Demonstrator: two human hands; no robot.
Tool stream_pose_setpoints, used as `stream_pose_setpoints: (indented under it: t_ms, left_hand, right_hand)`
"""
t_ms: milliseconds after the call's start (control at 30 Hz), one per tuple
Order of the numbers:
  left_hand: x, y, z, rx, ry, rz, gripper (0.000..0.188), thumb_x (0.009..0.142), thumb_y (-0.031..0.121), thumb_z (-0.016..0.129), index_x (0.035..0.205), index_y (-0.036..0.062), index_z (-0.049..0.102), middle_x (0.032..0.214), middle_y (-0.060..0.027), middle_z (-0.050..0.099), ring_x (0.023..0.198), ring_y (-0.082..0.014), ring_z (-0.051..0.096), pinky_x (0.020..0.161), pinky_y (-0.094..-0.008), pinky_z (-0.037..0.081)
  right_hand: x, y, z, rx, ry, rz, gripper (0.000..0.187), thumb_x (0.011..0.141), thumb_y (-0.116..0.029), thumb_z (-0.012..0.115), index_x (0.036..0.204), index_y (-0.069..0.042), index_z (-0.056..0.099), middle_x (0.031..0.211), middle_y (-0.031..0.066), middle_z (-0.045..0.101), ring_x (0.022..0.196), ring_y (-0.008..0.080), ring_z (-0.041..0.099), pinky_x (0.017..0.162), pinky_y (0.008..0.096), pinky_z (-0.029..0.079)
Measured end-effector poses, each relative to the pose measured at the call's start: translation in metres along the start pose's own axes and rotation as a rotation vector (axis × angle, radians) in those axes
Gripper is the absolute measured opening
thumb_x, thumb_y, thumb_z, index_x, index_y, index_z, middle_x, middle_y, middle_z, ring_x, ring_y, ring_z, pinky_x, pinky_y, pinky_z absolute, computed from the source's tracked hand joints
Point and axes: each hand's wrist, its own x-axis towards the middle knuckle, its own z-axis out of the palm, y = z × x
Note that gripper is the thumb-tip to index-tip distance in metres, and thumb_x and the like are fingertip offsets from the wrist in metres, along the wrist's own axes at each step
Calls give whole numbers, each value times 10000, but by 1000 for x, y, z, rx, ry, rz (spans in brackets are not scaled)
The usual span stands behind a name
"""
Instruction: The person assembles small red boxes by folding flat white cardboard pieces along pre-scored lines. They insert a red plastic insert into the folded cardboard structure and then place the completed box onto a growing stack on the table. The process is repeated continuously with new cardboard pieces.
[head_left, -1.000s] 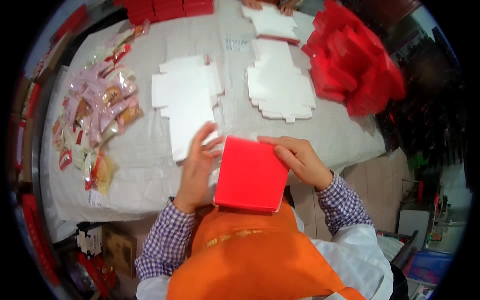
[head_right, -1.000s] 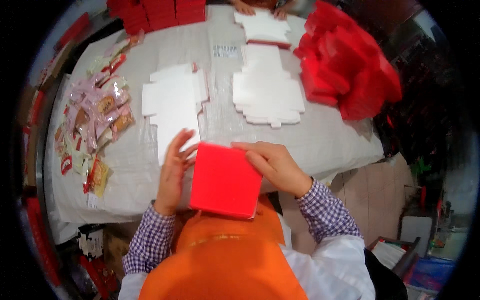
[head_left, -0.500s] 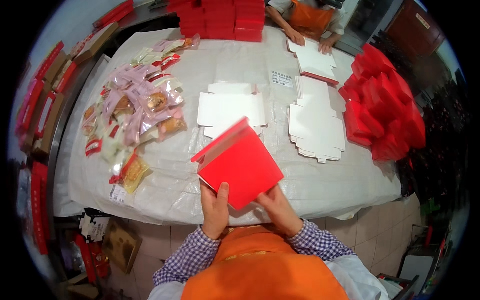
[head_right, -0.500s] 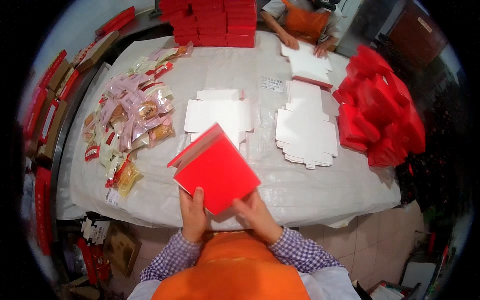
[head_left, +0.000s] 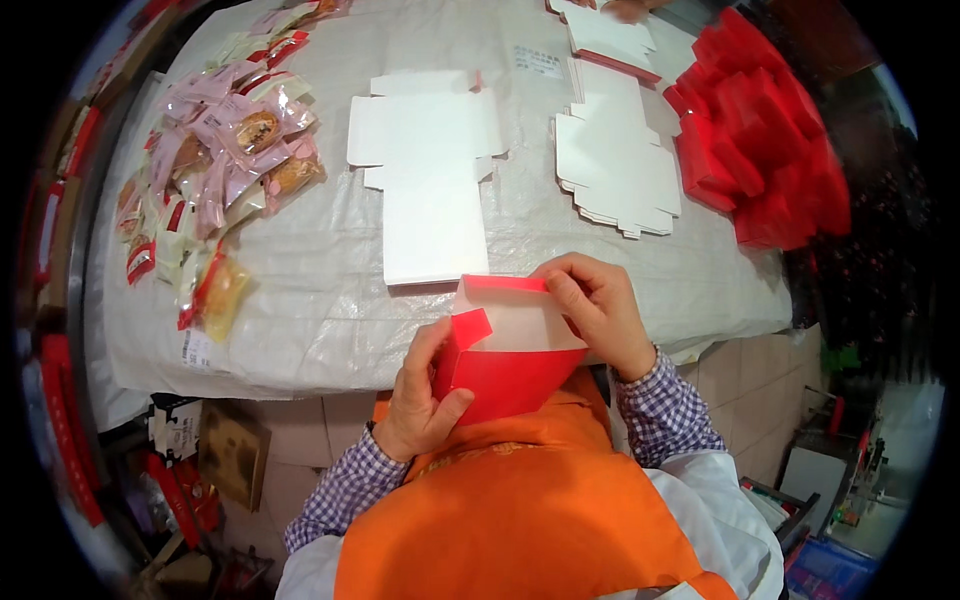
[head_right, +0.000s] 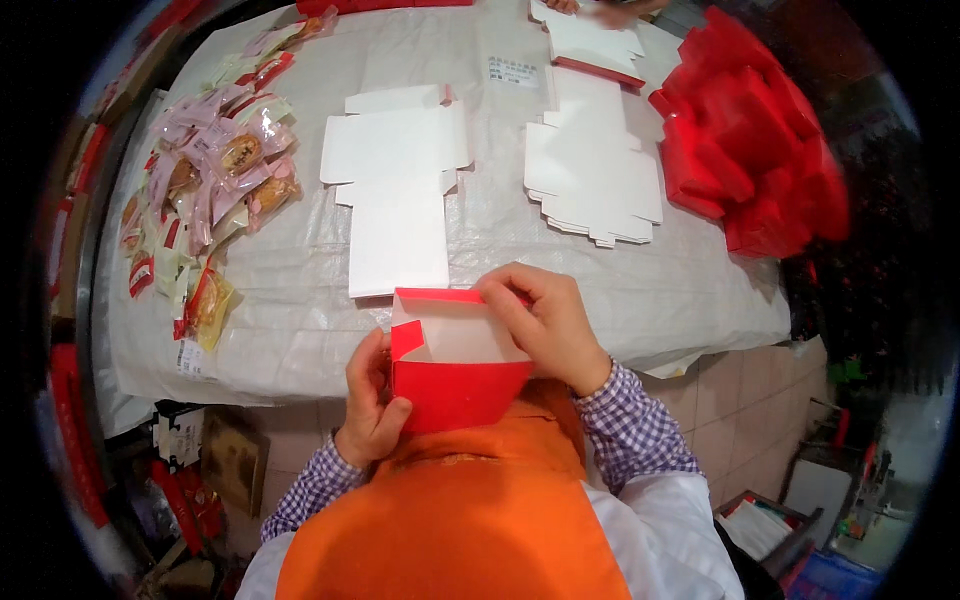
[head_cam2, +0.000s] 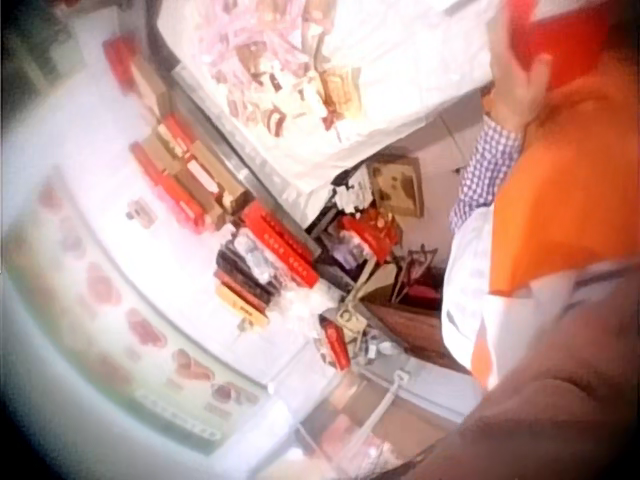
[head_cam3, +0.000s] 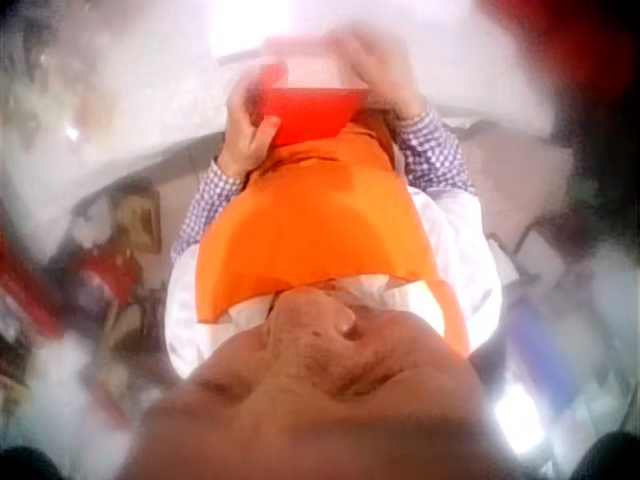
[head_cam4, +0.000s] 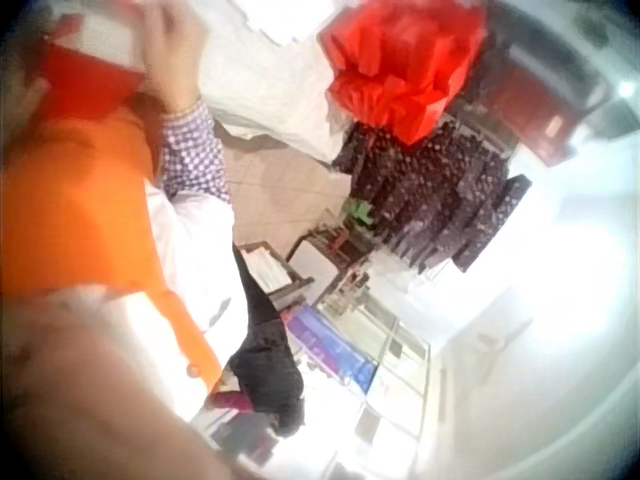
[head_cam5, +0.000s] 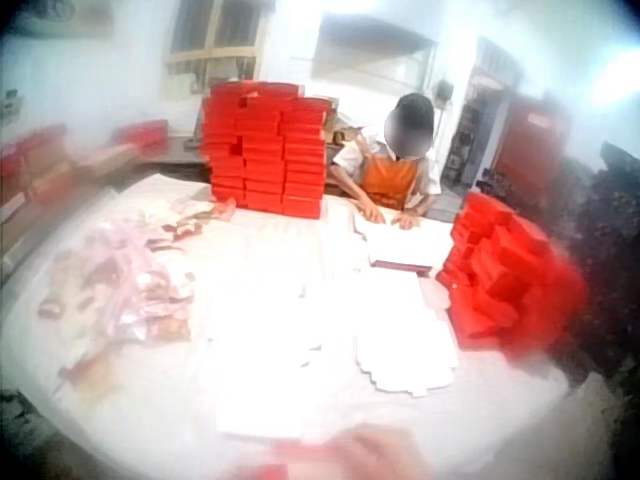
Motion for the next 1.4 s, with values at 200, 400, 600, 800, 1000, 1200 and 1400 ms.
stream_pose_setpoints:
  t_ms: [200, 400, 600, 800, 1000, 1200, 1400]
  left_hand:
    - [31, 27, -13, 149, -149, 96, 447, 1038, 418, 590, 1239, 18, 597, 1094, -181, 605, 932, -296, 597, 791, -363, 490]
    - [17, 22, -6, 174, 46, -49, 488, 1046, 511, 540, 933, 39, 598, 854, -105, 556, 742, -249, 560, 654, -338, 448]
    - [13, 21, -6, 244, 78, -95, 522, 1049, 529, 513, 863, 44, 568, 817, -98, 538, 694, -252, 536, 615, -351, 429]
    - [16, 19, 0, 228, 81, 7, 386, 1052, 348, 556, 815, 46, 511, 800, -110, 496, 700, -259, 511, 621, -351, 423]
    - [10, 25, -1, 43, 266, -96, 294, 1052, 213, 560, 824, 35, 506, 799, -116, 484, 704, -252, 489, 634, -349, 421]
    - [-27, 16, -26, 178, 629, -93, 296, 1057, 228, 551, 837, 32, 517, 769, -103, 504, 678, -239, 492, 632, -350, 415]
    - [-93, 19, -62, 348, 961, -250, 410, 1084, 328, 459, 790, 42, 458, 744, -81, 453, 655, -211, 455, 612, -351, 382]
  right_hand:
    - [16, -28, -11, -151, -183, 61, 293, 1062, -180, 476, 1012, 26, 678, 810, 23, 666, 768, 122, 613, 725, 273, 505]
    - [-12, 16, -6, 305, 48, -177, 374, 1026, -265, 564, 1280, -7, 469, 1167, 168, 623, 925, 201, 647, 831, 329, 532]
    - [-48, 42, 2, 65, 52, -447, 512, 1043, -510, 517, 1160, -16, 578, 1243, 199, 538, 1022, 308, 638, 932, 415, 511]
    - [-55, 57, -3, -122, -50, -241, 610, 1058, -582, 442, 999, -26, 687, 1185, 221, 576, 1031, 328, 619, 887, 382, 514]
    - [-11, 20, 5, 5, 110, -417, 648, 1070, -587, 408, 969, -3, 671, 1204, 188, 584, 988, 286, 636, 911, 420, 516]
    - [122, -48, 59, -7, -296, -138, 276, 1078, -206, 508, 1062, 10, 678, 904, 60, 692, 815, 129, 642, 756, 293, 533]
    - [232, -49, 260, -454, -721, -222, 585, 936, -509, 672, 1141, 39, 690, 1027, 209, 737, 915, 277, 719, 814, 385, 555]
